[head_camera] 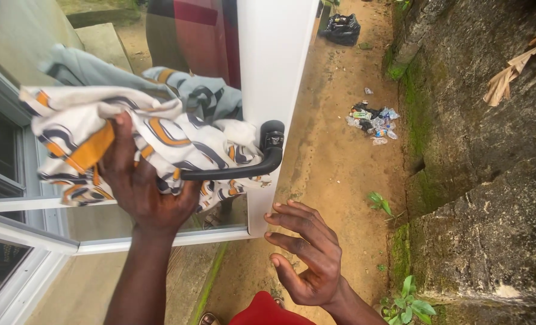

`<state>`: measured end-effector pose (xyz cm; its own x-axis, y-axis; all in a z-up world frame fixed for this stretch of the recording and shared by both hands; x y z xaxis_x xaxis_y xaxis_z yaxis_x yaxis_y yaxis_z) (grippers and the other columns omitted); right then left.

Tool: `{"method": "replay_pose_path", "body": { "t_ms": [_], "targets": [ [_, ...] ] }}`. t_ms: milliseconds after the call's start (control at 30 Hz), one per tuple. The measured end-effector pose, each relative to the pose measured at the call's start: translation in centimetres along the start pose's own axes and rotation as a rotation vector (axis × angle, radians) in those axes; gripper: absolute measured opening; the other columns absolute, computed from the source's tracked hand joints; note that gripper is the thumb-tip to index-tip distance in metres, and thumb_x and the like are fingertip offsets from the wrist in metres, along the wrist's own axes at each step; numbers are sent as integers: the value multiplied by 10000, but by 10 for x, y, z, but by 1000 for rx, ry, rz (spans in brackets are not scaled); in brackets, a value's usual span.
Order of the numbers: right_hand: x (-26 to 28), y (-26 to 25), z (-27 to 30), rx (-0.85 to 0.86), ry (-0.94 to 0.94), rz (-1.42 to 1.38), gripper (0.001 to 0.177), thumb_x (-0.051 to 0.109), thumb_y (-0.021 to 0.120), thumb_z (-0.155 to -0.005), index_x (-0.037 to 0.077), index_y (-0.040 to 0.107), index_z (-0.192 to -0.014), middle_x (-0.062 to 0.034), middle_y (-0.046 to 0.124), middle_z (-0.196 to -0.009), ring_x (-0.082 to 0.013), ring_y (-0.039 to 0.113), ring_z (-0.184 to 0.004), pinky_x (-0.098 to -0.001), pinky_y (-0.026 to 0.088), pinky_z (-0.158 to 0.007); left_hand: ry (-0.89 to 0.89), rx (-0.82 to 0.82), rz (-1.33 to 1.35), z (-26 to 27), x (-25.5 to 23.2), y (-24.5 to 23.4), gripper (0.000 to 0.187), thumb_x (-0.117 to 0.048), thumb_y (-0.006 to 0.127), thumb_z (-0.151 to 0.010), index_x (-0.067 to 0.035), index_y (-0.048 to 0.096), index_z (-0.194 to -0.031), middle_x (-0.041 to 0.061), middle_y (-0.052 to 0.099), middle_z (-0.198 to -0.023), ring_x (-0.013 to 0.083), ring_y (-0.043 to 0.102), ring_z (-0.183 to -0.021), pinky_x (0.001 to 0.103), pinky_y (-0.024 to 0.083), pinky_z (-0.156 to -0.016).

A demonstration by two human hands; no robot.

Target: Cleaning a glass door using a patterned cloth.

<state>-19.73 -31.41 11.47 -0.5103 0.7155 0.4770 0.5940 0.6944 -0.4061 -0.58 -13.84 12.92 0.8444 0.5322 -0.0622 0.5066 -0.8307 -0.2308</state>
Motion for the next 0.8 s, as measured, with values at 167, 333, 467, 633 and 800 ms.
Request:
{"method": "replay_pose_path", "body": {
  "t_ms": [167, 333, 467, 633, 800],
  "targets": [
    [-5, -5, 4, -31, 23, 10, 168, 152, 722, -885, 18, 748, -983, -165, 753, -1147, -348, 727, -1195, -536, 531, -1109, 89, -21, -12, -38, 8, -8, 542, -443, 744, -977, -53, 557, -1304, 227, 458, -1582, 386, 542, -1400, 519, 391, -1115],
    [-14, -9, 12, -75, 51, 27, 152, 147, 724, -891, 24, 751, -976, -166, 752, -1136, -336, 731, -1182, -522, 548, -1089, 203, -34, -16, -66, 16, -10, 541, -476, 766, -981, -87, 531, -1273, 222, 459, -1579, 387, 522, -1362, 536, 376, -1124],
    [-14, -14, 14, -90, 64, 40, 156, 149, 720, -901, 14, 753, -971, -169, 749, -1122, -343, 727, -1184, -513, 560, -1071, 258, -48, -63, -82, 10, -17, 554, -454, 821, -929, -91, 583, -1273, 209, 482, -1550, 365, 487, -1333, 529, 357, -1123],
    [-4, -24, -1, -125, 23, 33, 163, 160, 713, -913, 14, 752, -974, -172, 752, -1122, -354, 737, -1168, -504, 582, -1059, 278, -26, -60, -89, 15, -19, 542, -338, 860, -930, -85, 626, -1348, 185, 468, -1586, 333, 442, -1361, 481, 367, -1128],
    [20, -41, -20, -134, -134, 67, 301, 316, 661, -999, 36, 764, -1037, -177, 736, -1208, -402, 706, -1275, -551, 543, -1184, 244, -74, 76, -97, -1, -13, 595, -208, 849, -925, -50, 585, -1434, 135, 413, -1564, 280, 424, -1396, 436, 403, -1140]
  ]
}}
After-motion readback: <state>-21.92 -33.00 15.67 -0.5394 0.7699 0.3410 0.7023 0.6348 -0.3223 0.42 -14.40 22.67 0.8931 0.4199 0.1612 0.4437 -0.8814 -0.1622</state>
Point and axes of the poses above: each hand's wrist, its own z-axis away from the middle knuckle, its own y-axis out of the palm, x = y × z, the point moved 3 cm from there along -z, towards the middle knuckle
